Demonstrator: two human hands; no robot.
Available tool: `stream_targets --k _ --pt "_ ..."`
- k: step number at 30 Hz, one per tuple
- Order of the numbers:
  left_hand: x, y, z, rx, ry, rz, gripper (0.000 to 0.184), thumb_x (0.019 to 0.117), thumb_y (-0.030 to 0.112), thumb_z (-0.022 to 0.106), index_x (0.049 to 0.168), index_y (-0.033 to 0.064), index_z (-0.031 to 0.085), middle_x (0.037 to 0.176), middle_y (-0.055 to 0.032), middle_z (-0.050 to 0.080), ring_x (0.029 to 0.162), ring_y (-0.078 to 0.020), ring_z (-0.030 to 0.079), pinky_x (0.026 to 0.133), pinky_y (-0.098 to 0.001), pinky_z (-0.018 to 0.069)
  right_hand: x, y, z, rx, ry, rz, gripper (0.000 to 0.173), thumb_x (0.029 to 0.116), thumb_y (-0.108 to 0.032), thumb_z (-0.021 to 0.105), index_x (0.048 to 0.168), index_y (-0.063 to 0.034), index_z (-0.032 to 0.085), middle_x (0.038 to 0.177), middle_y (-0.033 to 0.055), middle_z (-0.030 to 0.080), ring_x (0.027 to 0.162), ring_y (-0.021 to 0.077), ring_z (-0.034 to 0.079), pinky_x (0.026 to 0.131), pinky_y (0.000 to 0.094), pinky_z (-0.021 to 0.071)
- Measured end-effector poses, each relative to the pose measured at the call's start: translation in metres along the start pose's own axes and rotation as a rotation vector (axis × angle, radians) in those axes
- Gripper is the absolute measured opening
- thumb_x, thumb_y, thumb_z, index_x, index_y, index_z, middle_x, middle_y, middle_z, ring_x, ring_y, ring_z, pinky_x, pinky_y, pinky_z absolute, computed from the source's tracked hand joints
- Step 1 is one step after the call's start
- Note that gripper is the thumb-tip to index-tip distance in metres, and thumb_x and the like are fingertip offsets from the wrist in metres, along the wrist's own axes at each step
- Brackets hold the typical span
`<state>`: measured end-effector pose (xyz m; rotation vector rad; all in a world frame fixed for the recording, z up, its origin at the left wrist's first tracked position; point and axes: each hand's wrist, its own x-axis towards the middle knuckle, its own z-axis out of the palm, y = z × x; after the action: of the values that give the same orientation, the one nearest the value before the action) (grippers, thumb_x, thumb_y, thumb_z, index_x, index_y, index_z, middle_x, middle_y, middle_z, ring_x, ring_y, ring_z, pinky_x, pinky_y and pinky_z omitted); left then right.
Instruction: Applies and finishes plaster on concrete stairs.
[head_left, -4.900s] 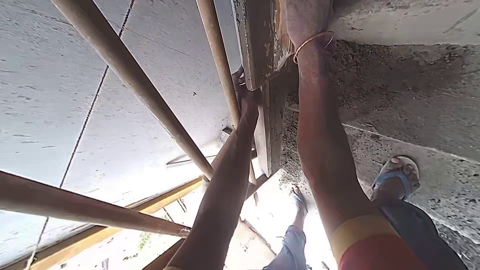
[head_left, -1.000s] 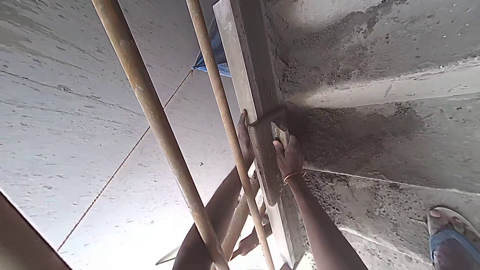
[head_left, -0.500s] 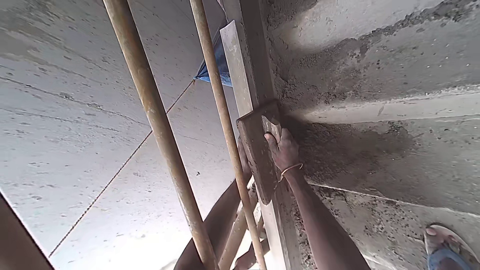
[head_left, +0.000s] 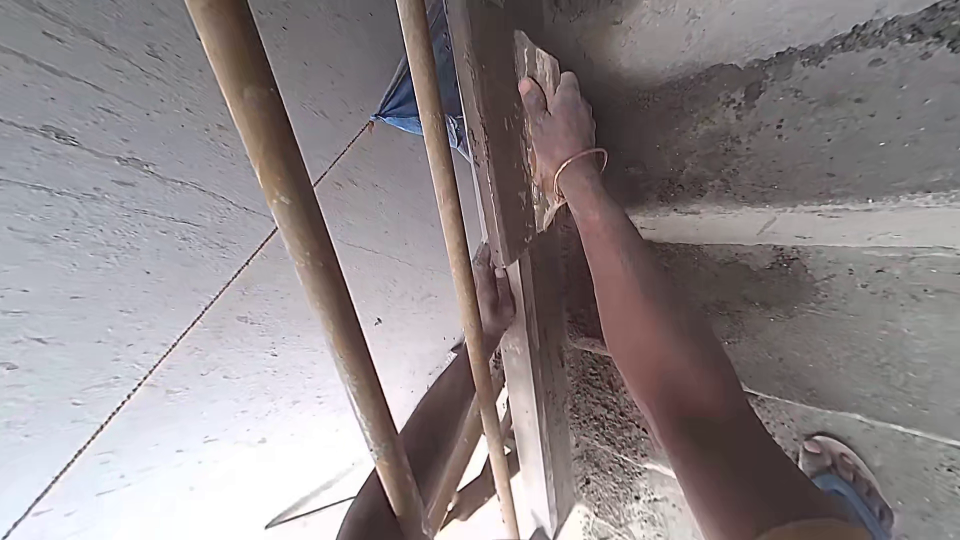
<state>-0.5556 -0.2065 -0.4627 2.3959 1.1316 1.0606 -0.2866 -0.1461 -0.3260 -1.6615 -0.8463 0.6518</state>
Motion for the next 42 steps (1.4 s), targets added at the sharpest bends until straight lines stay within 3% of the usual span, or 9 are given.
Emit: stream_targets --k 3,7,10,15,20,23,27,35,42 --pt "-0.001 -0.005 0.001 0.031 -0.017 0.023 0.049 0.11 0.025 0.037 0.152 -0.0011 0.04 0.153 -0.0168 0.048 0.142 -0.0184 0.046 0.119 -0.0365 0.0381 0.006 0.007 0.002 -0.037 -0.048 0.068 0.062 0.105 -0.059 0.045 0.132 -0.0038 0.054 0.117 0.0153 0.068 0.113 0.0287 0.068 0.095 0.0506 0.0537" --pt "-0.013 0.004 -0.01 -0.162 -0.076 -0.133 0.068 0.0962 0.024 0.061 0.157 0.0099 0.035 0.151 -0.0067 0.051 0.134 -0.0117 0.052 0.112 -0.0346 0.0452 -0.058 0.046 0.015 -0.044 -0.111 0.145 0.061 0.1053 -0.06 0.043 0.131 -0.0045 0.051 0.112 0.0162 0.068 0.106 0.0313 0.069 0.09 0.0531 0.0547" --pt "-0.019 0.036 -0.028 -0.262 -0.166 -0.391 0.05 0.1095 0.038 0.039 0.158 0.0238 0.036 0.151 0.0073 0.05 0.132 -0.0017 0.05 0.111 -0.0313 0.0432 -0.117 0.084 0.028 -0.038 -0.154 0.194 0.063 0.1053 -0.059 0.044 0.134 -0.0026 0.05 0.111 0.018 0.068 0.105 0.0337 0.069 0.09 0.0548 0.0549" --pt "0.008 0.028 -0.006 -0.358 -0.032 -0.249 0.054 0.1134 0.035 0.02 0.158 0.007 0.032 0.152 -0.0056 0.05 0.133 -0.0048 0.05 0.114 -0.0268 0.0408 -0.204 0.14 0.047 -0.042 -0.144 0.221 0.064 0.1045 -0.056 0.049 0.135 -0.0009 0.051 0.11 0.0195 0.07 0.102 0.0353 0.071 0.087 0.0558 0.0563" --pt "0.018 -0.014 -0.001 0.017 -0.051 0.214 0.054 0.1108 0.023 0.027 0.155 -0.0081 0.028 0.161 -0.0239 0.033 0.15 -0.0241 0.034 0.124 -0.0363 0.0287 -0.295 0.202 0.07 0.085 -0.129 0.296 0.061 0.1022 -0.064 0.047 0.13 -0.0104 0.048 0.083 0.0147 0.062 0.065 0.0324 0.064 0.053 0.0532 0.0524" --pt "0.019 -0.01 -0.001 0.111 -0.05 0.212 0.056 0.1102 0.024 0.027 0.156 -0.0071 0.028 0.162 -0.0221 0.033 0.15 -0.0231 0.035 0.124 -0.0349 0.0289 -0.324 0.229 0.082 0.087 -0.128 0.281 0.053 0.1029 -0.054 0.055 0.127 -0.0065 0.054 0.085 0.0129 0.065 0.073 0.0295 0.067 0.065 0.0523 0.0565" --pt "0.015 -0.008 -0.002 0.114 -0.049 0.204 0.056 0.1109 0.026 0.024 0.157 -0.0051 0.027 0.163 -0.0206 0.032 0.151 -0.0225 0.033 0.125 -0.0345 0.0267 -0.359 0.247 0.089 0.144 -0.175 0.34 0.06 0.1019 -0.047 0.06 0.146 -0.0073 0.051 0.124 0.0186 0.067 0.115 0.034 0.065 0.099 0.058 0.0509" --pt "0.013 -0.004 -0.001 0.054 -0.031 0.053 0.056 0.1111 0.034 0.025 0.159 0.0056 0.031 0.161 -0.0101 0.039 0.146 -0.011 0.041 0.119 -0.029 0.0354 -0.261 0.194 0.068 0.008 -0.05 0.053 0.056 0.1037 -0.054 0.053 0.12 -0.0006 0.056 0.094 0.0174 0.067 0.082 0.0332 0.07 0.07 0.0534 0.0584" --pt "0.013 -0.009 0.0 0.061 -0.047 0.143 0.054 0.1114 0.027 0.027 0.158 0.0007 0.029 0.161 -0.0146 0.038 0.147 -0.0169 0.039 0.122 -0.035 0.0343 -0.192 0.164 0.057 -0.077 -0.146 0.289 0.062 0.1032 -0.062 0.047 0.129 -0.0063 0.054 0.102 0.0159 0.07 0.096 0.0342 0.071 0.081 0.0581 0.0565"
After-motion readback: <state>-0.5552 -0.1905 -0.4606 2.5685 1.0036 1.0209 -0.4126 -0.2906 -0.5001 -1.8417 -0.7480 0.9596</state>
